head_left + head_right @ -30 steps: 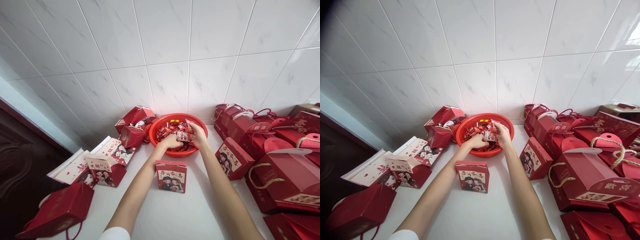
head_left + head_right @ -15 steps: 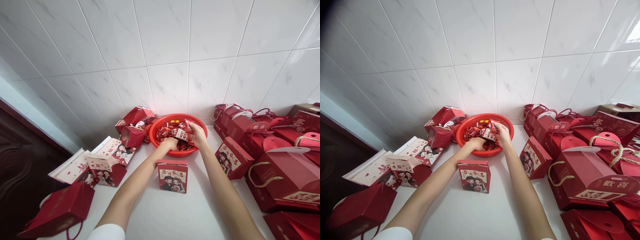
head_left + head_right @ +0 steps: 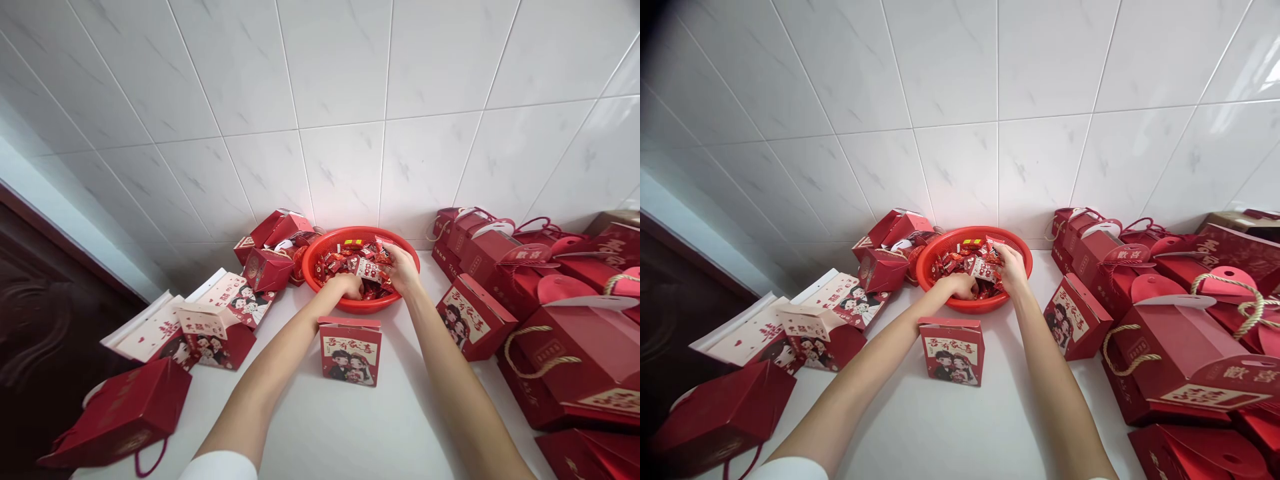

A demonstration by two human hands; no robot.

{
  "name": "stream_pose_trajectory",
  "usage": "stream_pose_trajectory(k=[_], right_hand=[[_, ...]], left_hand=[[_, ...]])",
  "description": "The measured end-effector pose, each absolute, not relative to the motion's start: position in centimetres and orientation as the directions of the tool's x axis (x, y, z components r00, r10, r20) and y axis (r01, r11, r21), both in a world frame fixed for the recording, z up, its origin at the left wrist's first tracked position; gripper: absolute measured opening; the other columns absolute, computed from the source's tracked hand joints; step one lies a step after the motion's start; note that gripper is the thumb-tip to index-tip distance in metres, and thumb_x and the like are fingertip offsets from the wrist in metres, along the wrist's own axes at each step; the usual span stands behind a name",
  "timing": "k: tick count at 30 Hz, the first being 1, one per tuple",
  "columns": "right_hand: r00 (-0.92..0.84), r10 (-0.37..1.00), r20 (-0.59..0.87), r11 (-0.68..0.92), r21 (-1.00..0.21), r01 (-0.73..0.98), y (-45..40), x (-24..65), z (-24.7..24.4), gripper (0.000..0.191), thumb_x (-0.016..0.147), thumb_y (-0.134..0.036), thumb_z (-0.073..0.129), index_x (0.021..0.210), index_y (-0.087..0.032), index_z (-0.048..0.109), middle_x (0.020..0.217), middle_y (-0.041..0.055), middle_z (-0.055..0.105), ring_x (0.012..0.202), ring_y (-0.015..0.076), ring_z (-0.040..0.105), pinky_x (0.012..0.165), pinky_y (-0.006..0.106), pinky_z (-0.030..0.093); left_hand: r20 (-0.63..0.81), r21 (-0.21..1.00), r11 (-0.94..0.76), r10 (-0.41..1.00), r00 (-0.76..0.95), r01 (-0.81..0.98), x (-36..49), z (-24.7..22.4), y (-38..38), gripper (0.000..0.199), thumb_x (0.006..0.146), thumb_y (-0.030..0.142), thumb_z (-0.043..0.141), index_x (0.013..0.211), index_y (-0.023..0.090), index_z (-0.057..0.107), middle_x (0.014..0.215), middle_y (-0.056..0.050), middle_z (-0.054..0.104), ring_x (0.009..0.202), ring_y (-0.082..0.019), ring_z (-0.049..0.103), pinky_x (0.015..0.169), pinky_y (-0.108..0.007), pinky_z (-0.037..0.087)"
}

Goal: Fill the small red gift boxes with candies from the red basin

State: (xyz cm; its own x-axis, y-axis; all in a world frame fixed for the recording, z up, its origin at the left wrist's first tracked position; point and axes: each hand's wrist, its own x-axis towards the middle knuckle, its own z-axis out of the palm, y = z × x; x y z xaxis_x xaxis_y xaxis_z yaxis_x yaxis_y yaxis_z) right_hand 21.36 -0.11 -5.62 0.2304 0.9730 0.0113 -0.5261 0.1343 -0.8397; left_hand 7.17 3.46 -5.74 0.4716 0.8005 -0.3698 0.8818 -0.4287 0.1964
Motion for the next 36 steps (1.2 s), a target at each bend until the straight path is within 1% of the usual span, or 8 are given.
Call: stream_pose_trajectory(k=[4,10,15,22,26,30,33,36], right_hand=[[0.218,0.975,0.036,0.146,-0.845,-0.515,-0.16,21.43,-5.82,0.026,0.055,-0.039,0.082,0.071,-0.021,0.071,0.071,-0.0008,0.068,0.067,0.0140,0.060,0.054,0.023,0.044],[0.224,0.974,0.037,0.150,-0.844,-0.515,-0.22,21.40,-5.79,0.027,0.053,-0.038,0.083,0.069,-0.021,0.070,0.069,-0.0006,0.067,0.065,0.0143,0.059,0.053,0.024,0.044],[0.215,0.976,0.031,0.141,-0.843,-0.519,-0.21,21.42,-5.83,0.027,0.054,-0.038,0.083,0.070,-0.020,0.071,0.069,-0.0011,0.067,0.062,0.0130,0.057,0.051,0.023,0.043],[0.205,0.978,0.031,0.136,-0.842,-0.523,-0.13,21.46,-5.84,0.026,0.056,-0.038,0.082,0.071,-0.020,0.071,0.068,-0.0013,0.066,0.061,0.0127,0.058,0.051,0.024,0.043],[0.222,0.975,0.026,0.143,-0.835,-0.531,-0.04,21.43,-5.71,0.027,0.054,-0.037,0.082,0.071,-0.020,0.071,0.068,-0.0012,0.066,0.060,0.0124,0.058,0.050,0.023,0.043],[0.216,0.976,0.022,0.138,-0.833,-0.536,0.01,21.48,-5.71,0.027,0.053,-0.037,0.083,0.070,-0.020,0.070,0.066,-0.0007,0.066,0.060,0.0124,0.058,0.049,0.023,0.044],[0.211,0.977,0.018,0.130,-0.838,-0.530,0.05,21.53,-5.73,0.026,0.054,-0.038,0.082,0.069,-0.020,0.069,0.066,-0.0009,0.066,0.059,0.0124,0.058,0.049,0.023,0.044],[0.217,0.976,0.026,0.139,-0.838,-0.527,0.12,21.58,-5.72,0.026,0.054,-0.037,0.081,0.070,-0.020,0.071,0.068,-0.0011,0.068,0.061,0.0126,0.060,0.051,0.023,0.045]], left_hand=[[-0.339,0.214,-0.425,0.812,0.475,0.879,7.11,-5.97,3.48,0.018,0.054,0.017,0.073,0.072,0.021,0.074,0.085,-0.010,0.076,0.082,-0.029,0.069,0.072,-0.033,0.054],[-0.326,0.260,-0.418,0.810,0.487,0.870,6.91,-6.01,3.27,0.006,0.056,0.018,0.069,0.061,0.020,0.067,0.065,-0.006,0.070,0.068,-0.025,0.066,0.067,-0.031,0.052],[-0.260,0.288,-0.434,0.823,0.506,0.854,7.04,-5.99,3.19,0.009,0.057,0.016,0.068,0.056,0.020,0.060,0.057,-0.004,0.064,0.063,-0.023,0.064,0.061,-0.029,0.048],[-0.141,0.328,-0.441,0.851,0.505,0.835,7.11,-6.00,3.45,0.005,0.065,0.015,0.067,0.068,0.019,0.067,0.071,-0.006,0.070,0.072,-0.025,0.067,0.067,-0.030,0.050],[-0.098,0.355,-0.470,0.841,0.532,0.808,6.93,-5.77,3.51,0.010,0.073,0.016,0.065,0.079,0.018,0.072,0.080,-0.007,0.074,0.079,-0.026,0.069,0.074,-0.031,0.051],[0.063,0.456,-0.500,0.844,0.533,0.736,6.73,-5.46,3.56,0.015,0.081,0.019,0.062,0.088,0.017,0.075,0.091,-0.007,0.077,0.090,-0.026,0.070,0.085,-0.031,0.051],[0.190,0.539,-0.492,0.862,0.470,0.684,6.61,-5.28,3.64,0.016,0.083,0.018,0.062,0.090,0.016,0.076,0.097,-0.008,0.078,0.094,-0.026,0.071,0.090,-0.032,0.051],[0.268,0.596,-0.475,0.878,0.397,0.648,6.50,-5.22,3.75,0.019,0.085,0.019,0.065,0.099,0.015,0.077,0.109,-0.010,0.077,0.103,-0.028,0.070,0.096,-0.034,0.050]])
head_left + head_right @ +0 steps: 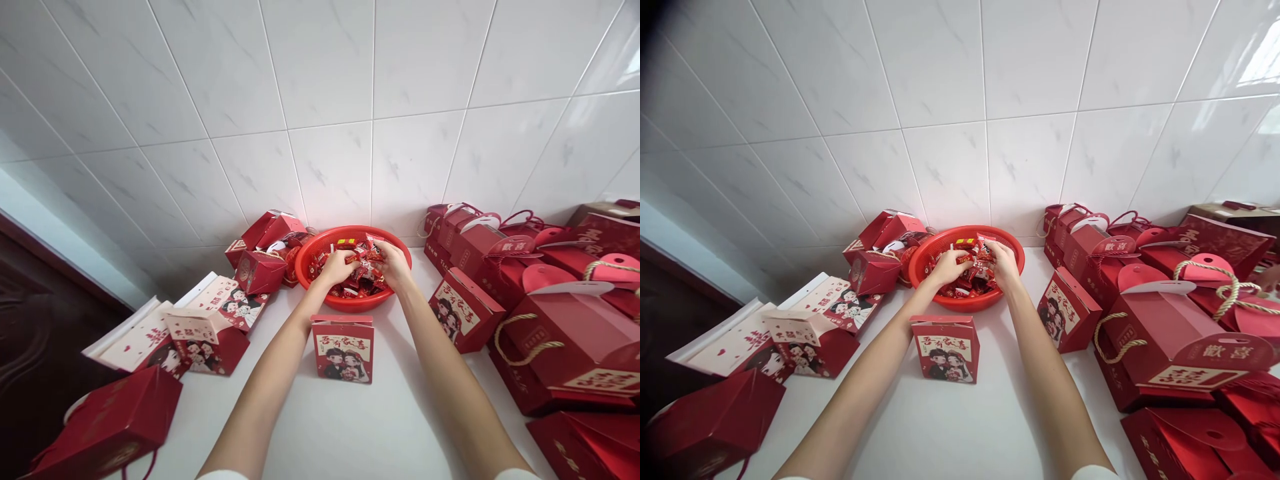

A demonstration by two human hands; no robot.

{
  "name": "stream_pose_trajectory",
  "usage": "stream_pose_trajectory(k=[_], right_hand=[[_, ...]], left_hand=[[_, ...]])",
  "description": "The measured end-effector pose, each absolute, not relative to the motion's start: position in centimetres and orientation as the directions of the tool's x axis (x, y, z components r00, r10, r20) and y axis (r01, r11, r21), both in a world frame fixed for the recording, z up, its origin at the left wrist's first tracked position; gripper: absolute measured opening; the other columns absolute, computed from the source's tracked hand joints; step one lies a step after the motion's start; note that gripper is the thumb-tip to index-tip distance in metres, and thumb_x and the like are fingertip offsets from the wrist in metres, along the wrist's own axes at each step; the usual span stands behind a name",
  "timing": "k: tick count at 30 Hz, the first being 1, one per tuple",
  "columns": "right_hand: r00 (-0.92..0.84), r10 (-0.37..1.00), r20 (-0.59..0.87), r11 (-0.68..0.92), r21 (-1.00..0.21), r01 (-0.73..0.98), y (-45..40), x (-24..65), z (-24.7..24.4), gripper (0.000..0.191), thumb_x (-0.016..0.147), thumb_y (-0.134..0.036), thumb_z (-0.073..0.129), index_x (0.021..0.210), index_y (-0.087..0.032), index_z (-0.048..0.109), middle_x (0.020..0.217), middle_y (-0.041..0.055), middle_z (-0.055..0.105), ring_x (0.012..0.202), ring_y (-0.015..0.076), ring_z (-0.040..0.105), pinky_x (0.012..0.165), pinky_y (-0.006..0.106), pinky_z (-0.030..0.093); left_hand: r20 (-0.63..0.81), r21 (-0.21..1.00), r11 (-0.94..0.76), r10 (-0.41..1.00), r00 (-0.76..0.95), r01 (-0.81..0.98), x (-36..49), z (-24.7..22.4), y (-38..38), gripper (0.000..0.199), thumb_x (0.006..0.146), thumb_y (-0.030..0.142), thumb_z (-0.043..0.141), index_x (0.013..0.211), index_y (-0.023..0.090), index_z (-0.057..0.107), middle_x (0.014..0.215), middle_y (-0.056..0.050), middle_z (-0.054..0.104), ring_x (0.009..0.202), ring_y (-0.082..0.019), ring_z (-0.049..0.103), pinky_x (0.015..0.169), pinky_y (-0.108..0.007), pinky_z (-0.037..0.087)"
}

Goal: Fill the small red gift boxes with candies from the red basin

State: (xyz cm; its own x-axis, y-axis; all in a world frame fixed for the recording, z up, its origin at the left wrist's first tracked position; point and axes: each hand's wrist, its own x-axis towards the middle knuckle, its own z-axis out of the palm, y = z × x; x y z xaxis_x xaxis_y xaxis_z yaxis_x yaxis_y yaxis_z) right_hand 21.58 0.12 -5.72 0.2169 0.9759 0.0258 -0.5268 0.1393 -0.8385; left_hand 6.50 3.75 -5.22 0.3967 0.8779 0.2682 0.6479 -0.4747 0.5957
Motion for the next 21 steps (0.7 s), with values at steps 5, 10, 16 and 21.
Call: stream_pose_trajectory(k=[5,10,16,21], right_hand=[[0.202,0.979,0.021,0.127,-0.841,-0.526,0.29,21.64,-5.76,0.027,0.054,-0.038,0.082,0.073,-0.020,0.072,0.071,-0.0016,0.069,0.063,0.0123,0.061,0.051,0.023,0.045],[0.208,0.978,0.003,0.111,-0.853,-0.511,0.42,21.64,-5.83,0.028,0.055,-0.038,0.081,0.075,-0.020,0.073,0.073,-0.0006,0.070,0.064,0.0130,0.061,0.053,0.023,0.045],[0.209,0.978,-0.021,0.082,-0.877,-0.474,0.54,21.52,-5.80,0.028,0.054,-0.038,0.081,0.073,-0.020,0.072,0.072,0.0005,0.070,0.061,0.0138,0.060,0.050,0.023,0.044],[0.174,0.985,-0.008,0.072,-0.891,-0.448,0.70,21.55,-5.93,0.031,0.054,-0.038,0.082,0.078,-0.020,0.075,0.081,0.0023,0.073,0.068,0.0148,0.063,0.054,0.022,0.047]], left_hand=[[0.325,0.645,-0.463,0.886,0.330,0.608,6.35,-5.31,3.99,0.023,0.087,0.020,0.066,0.108,0.017,0.074,0.119,-0.010,0.075,0.115,-0.028,0.067,0.104,-0.037,0.047],[0.357,0.673,-0.491,0.871,0.338,0.554,6.24,-5.52,4.13,0.018,0.091,0.022,0.061,0.102,0.016,0.073,0.111,-0.010,0.076,0.104,-0.027,0.069,0.098,-0.038,0.051],[0.416,0.704,-0.473,0.879,0.232,0.530,6.03,-5.97,4.43,0.021,0.092,0.023,0.060,0.108,0.015,0.070,0.117,-0.014,0.074,0.111,-0.027,0.068,0.102,-0.039,0.049],[0.364,0.692,-0.431,0.901,0.235,0.579,5.91,-5.82,4.35,0.019,0.093,0.020,0.057,0.109,0.016,0.067,0.117,-0.012,0.074,0.112,-0.026,0.067,0.099,-0.035,0.049]])
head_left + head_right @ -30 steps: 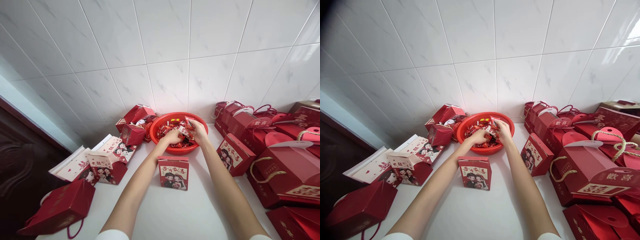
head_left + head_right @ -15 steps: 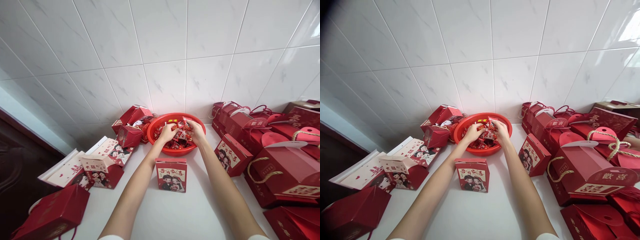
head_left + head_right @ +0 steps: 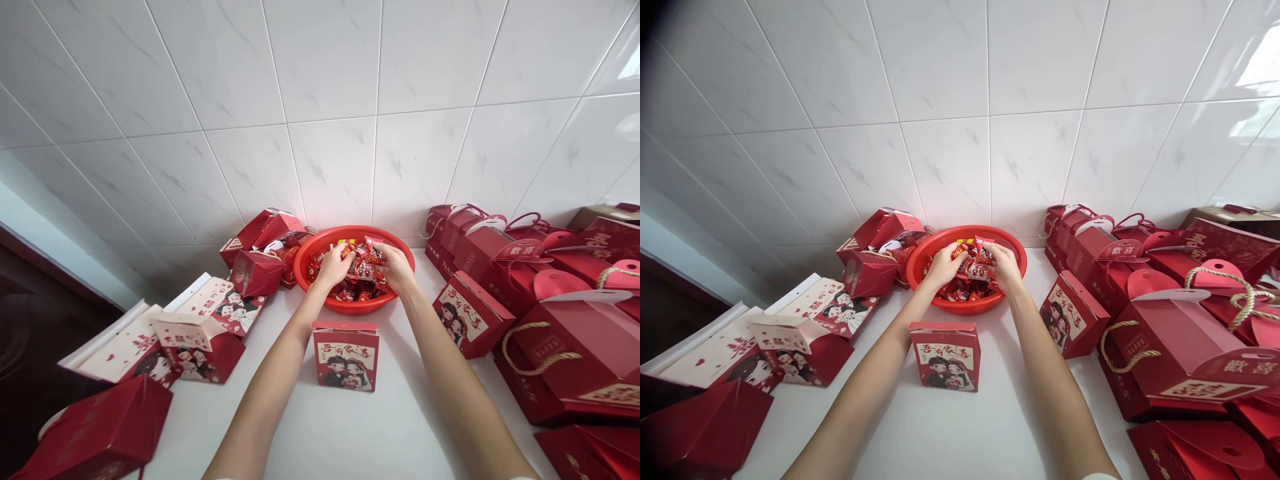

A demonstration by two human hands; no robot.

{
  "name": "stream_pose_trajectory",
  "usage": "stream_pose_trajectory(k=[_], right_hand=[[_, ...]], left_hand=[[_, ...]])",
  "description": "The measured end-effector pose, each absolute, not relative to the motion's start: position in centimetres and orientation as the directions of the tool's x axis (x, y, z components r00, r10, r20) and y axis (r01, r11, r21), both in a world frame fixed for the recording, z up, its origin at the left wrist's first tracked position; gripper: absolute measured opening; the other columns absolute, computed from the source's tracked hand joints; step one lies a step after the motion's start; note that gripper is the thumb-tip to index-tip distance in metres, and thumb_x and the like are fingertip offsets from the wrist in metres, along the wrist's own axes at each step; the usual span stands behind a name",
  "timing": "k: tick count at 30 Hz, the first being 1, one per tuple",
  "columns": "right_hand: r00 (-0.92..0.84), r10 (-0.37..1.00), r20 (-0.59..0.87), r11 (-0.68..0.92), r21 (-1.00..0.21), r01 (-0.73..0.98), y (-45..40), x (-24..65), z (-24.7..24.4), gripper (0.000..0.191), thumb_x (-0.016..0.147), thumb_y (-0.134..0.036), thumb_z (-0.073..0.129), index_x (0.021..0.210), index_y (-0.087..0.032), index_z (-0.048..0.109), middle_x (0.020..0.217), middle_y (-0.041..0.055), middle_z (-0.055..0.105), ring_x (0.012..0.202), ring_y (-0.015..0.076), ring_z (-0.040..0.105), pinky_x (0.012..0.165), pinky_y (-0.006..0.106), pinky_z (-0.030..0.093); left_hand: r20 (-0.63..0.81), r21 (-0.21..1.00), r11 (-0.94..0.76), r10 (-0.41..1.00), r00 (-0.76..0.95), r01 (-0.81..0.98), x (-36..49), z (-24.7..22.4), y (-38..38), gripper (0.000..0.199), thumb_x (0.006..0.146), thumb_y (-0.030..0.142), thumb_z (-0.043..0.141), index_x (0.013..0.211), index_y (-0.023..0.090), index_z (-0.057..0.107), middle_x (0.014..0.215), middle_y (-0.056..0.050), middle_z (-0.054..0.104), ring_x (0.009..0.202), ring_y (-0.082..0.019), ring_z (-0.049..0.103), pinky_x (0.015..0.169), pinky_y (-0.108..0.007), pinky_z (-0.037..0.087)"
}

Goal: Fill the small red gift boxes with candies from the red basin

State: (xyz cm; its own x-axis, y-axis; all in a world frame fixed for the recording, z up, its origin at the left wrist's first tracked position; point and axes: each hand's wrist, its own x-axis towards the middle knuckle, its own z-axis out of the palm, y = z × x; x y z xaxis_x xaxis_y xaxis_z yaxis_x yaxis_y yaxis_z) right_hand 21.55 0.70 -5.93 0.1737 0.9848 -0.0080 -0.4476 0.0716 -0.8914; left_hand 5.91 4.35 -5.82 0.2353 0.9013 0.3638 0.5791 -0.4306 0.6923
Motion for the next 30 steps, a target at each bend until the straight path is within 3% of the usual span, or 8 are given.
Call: stream_pose_trajectory(k=[5,12,19,25,30], right_hand=[[0.164,0.986,-0.014,0.062,-0.891,-0.449,0.80,21.63,-6.00,0.030,0.053,-0.037,0.084,0.076,-0.019,0.075,0.078,0.0018,0.071,0.069,0.0148,0.063,0.055,0.023,0.047],[0.152,0.988,-0.020,0.049,-0.898,-0.437,0.86,21.52,-5.95,0.029,0.055,-0.036,0.083,0.077,-0.019,0.074,0.077,0.0012,0.070,0.065,0.0131,0.061,0.052,0.023,0.047],[0.147,0.989,-0.026,0.038,-0.908,-0.417,0.91,21.55,-5.97,0.032,0.055,-0.039,0.083,0.076,-0.018,0.071,0.074,0.0004,0.067,0.061,0.0115,0.057,0.051,0.022,0.045],[0.154,0.987,-0.040,0.028,-0.908,-0.418,0.99,21.61,-5.83,0.033,0.053,-0.040,0.085,0.071,-0.019,0.068,0.070,-0.0010,0.064,0.060,0.0114,0.055,0.051,0.023,0.043],[0.154,0.987,-0.049,0.022,-0.903,-0.430,0.77,21.50,-5.49,0.034,0.049,-0.039,0.085,0.069,-0.019,0.067,0.068,-0.0011,0.062,0.059,0.0112,0.055,0.049,0.022,0.043]], left_hand=[[0.316,0.626,-0.416,0.909,0.273,0.660,5.86,-5.62,4.08,0.013,0.093,0.023,0.058,0.100,0.018,0.068,0.106,-0.010,0.075,0.105,-0.027,0.069,0.094,-0.036,0.051],[0.250,0.555,-0.448,0.893,0.373,0.701,5.82,-5.59,3.97,0.019,0.093,0.021,0.056,0.106,0.017,0.069,0.115,-0.011,0.074,0.112,-0.027,0.067,0.097,-0.034,0.048],[0.020,0.444,-0.467,0.858,0.513,0.765,5.58,-5.62,3.71,0.009,0.086,0.025,0.064,0.083,0.018,0.069,0.089,-0.007,0.076,0.084,-0.026,0.070,0.077,-0.031,0.051],[-0.094,0.531,-0.375,0.865,0.492,0.760,5.54,-6.01,3.83,0.013,0.090,0.023,0.056,0.087,0.017,0.067,0.074,-0.005,0.073,0.066,-0.021,0.068,0.061,-0.027,0.048],[-0.032,0.504,-0.421,0.863,0.504,0.754,5.67,-6.03,3.92,0.030,0.096,0.033,0.048,0.077,0.019,0.066,0.078,-0.006,0.073,0.076,-0.024,0.069,0.071,-0.030,0.049]])
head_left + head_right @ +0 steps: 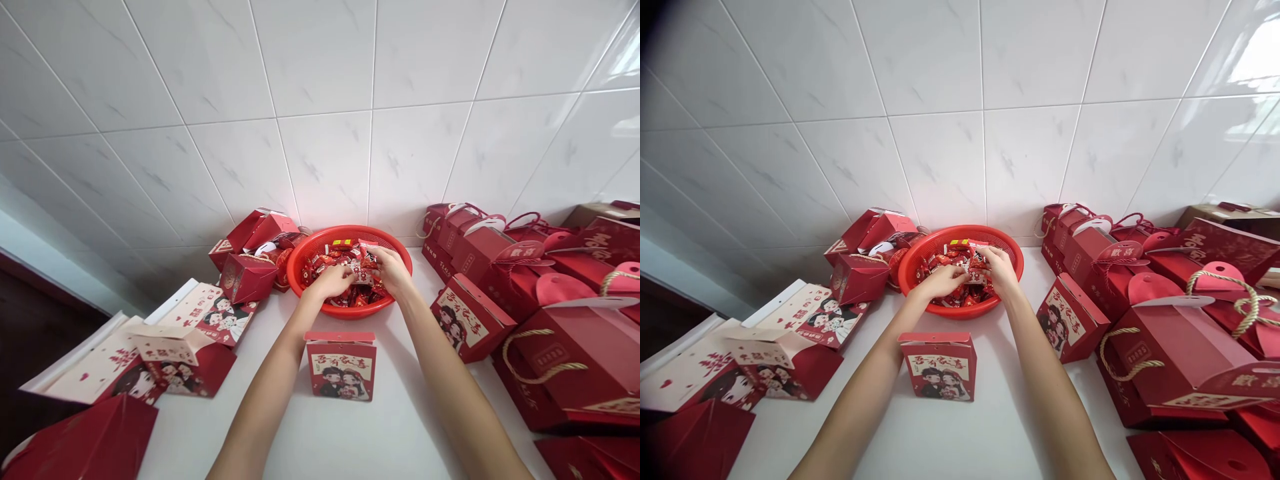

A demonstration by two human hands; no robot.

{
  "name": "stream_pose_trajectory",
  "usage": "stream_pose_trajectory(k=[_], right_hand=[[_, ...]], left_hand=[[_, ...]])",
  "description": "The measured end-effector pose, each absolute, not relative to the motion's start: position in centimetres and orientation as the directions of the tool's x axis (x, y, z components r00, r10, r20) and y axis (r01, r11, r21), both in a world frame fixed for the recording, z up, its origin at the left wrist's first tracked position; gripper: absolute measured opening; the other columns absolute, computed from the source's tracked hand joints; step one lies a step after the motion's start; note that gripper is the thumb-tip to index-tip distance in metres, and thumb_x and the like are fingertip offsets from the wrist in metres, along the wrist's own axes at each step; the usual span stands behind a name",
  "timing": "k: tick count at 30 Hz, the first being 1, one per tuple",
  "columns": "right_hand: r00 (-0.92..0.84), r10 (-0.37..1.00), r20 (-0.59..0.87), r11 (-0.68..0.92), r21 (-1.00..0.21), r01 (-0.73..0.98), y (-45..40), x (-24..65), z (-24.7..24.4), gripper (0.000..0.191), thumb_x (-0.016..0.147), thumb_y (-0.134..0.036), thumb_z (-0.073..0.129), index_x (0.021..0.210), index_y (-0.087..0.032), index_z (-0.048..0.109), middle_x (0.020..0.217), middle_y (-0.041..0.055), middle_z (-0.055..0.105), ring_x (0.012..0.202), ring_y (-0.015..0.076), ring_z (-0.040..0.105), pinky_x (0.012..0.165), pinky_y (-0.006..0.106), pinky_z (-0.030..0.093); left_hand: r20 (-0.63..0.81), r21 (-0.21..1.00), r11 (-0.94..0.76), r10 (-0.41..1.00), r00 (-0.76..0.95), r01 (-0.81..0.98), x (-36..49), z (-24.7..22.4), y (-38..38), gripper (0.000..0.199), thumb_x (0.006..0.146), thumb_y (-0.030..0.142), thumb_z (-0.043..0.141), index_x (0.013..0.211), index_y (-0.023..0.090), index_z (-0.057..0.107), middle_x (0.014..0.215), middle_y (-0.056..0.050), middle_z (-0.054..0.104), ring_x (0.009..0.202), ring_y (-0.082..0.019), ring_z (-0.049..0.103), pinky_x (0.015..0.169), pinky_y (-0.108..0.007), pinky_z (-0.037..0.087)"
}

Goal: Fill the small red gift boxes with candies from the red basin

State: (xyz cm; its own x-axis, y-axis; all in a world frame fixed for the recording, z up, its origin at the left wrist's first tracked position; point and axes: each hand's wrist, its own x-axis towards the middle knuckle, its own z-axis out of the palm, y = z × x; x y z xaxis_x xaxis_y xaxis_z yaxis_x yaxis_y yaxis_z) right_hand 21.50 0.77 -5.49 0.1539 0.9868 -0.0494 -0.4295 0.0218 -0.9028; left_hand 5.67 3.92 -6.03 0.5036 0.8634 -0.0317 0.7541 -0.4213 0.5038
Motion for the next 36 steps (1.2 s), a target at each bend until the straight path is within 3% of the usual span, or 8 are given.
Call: stream_pose_trajectory(k=[6,14,18,23,26,29,33,36], right_hand=[[0.152,0.987,-0.044,0.026,-0.903,-0.429,0.69,21.54,-5.43,0.033,0.050,-0.039,0.085,0.072,-0.019,0.070,0.072,-0.0006,0.065,0.061,0.0112,0.055,0.050,0.022,0.044],[0.144,0.989,-0.024,0.035,-0.917,-0.398,0.80,21.67,-5.64,0.031,0.058,-0.041,0.082,0.076,-0.019,0.071,0.079,0.0016,0.068,0.067,0.0130,0.059,0.055,0.023,0.045],[0.144,0.989,-0.032,0.028,-0.918,-0.396,0.72,21.65,-5.51,0.031,0.059,-0.041,0.081,0.078,-0.019,0.072,0.079,0.0017,0.069,0.068,0.0135,0.059,0.054,0.022,0.045],[0.139,0.989,-0.048,0.014,-0.910,-0.415,0.64,21.56,-5.36,0.028,0.059,-0.040,0.081,0.076,-0.019,0.073,0.076,0.0006,0.068,0.066,0.0126,0.059,0.053,0.021,0.046],[0.143,0.988,-0.059,0.006,-0.908,-0.419,0.67,21.47,-5.30,0.030,0.059,-0.040,0.082,0.078,-0.019,0.073,0.075,0.0014,0.069,0.062,0.0131,0.059,0.050,0.022,0.044],[0.140,0.989,-0.053,0.013,-0.900,-0.436,0.75,21.44,-5.30,0.031,0.057,-0.040,0.082,0.078,-0.018,0.074,0.076,0.0027,0.070,0.062,0.0138,0.061,0.049,0.023,0.045],[0.164,0.986,-0.041,0.042,-0.882,-0.469,0.86,21.51,-5.44,0.031,0.054,-0.039,0.083,0.073,-0.018,0.072,0.078,0.0032,0.071,0.063,0.0140,0.062,0.051,0.023,0.049],[0.196,0.980,-0.043,0.058,-0.875,-0.481,0.86,21.54,-5.54,0.029,0.054,-0.039,0.082,0.072,-0.019,0.071,0.076,0.0020,0.069,0.063,0.0136,0.062,0.053,0.024,0.050]], left_hand=[[-0.001,0.487,-0.408,0.884,0.467,0.773,5.82,-5.73,3.87,0.047,0.099,0.040,0.036,0.068,0.019,0.064,0.070,-0.006,0.070,0.078,-0.025,0.068,0.074,-0.031,0.048],[-0.147,0.554,-0.326,0.867,0.475,0.766,5.67,-5.54,3.36,0.007,0.070,0.024,0.073,0.072,0.018,0.069,0.064,-0.001,0.068,0.063,-0.020,0.065,0.060,-0.028,0.049],[-0.171,0.534,-0.331,0.859,0.483,0.778,5.75,-5.40,3.31,0.020,0.063,0.013,0.071,0.082,0.018,0.073,0.071,-0.002,0.072,0.066,-0.021,0.068,0.059,-0.027,0.051],[-0.255,0.549,-0.327,0.810,0.527,0.769,5.71,-5.29,3.26,0.033,0.068,0.013,0.063,0.097,0.018,0.077,0.082,-0.005,0.077,0.074,-0.023,0.072,0.057,-0.026,0.052],[-0.290,0.535,-0.395,0.744,0.602,0.747,5.77,-5.08,3.15,0.039,0.070,0.011,0.059,0.103,0.019,0.078,0.091,-0.004,0.079,0.080,-0.024,0.073,0.066,-0.028,0.054],[-0.175,0.547,-0.476,0.739,0.651,0.688,5.80,-5.12,3.17,0.050,0.068,0.009,0.060,0.115,0.022,0.075,0.111,-0.005,0.077,0.099,-0.026,0.072,0.084,-0.029,0.055],[-0.090,0.503,-0.432,0.836,0.542,0.749,5.73,-5.68,3.46,0.064,0.074,0.015,0.063,0.138,0.018,0.060,0.133,-0.012,0.067,0.118,-0.031,0.066,0.099,-0.037,0.051],[-0.007,0.536,-0.397,0.880,0.474,0.745,5.83,-5.83,3.60,0.058,0.078,0.013,0.060,0.136,0.018,0.062,0.130,-0.012,0.069,0.116,-0.030,0.067,0.102,-0.038,0.049]])
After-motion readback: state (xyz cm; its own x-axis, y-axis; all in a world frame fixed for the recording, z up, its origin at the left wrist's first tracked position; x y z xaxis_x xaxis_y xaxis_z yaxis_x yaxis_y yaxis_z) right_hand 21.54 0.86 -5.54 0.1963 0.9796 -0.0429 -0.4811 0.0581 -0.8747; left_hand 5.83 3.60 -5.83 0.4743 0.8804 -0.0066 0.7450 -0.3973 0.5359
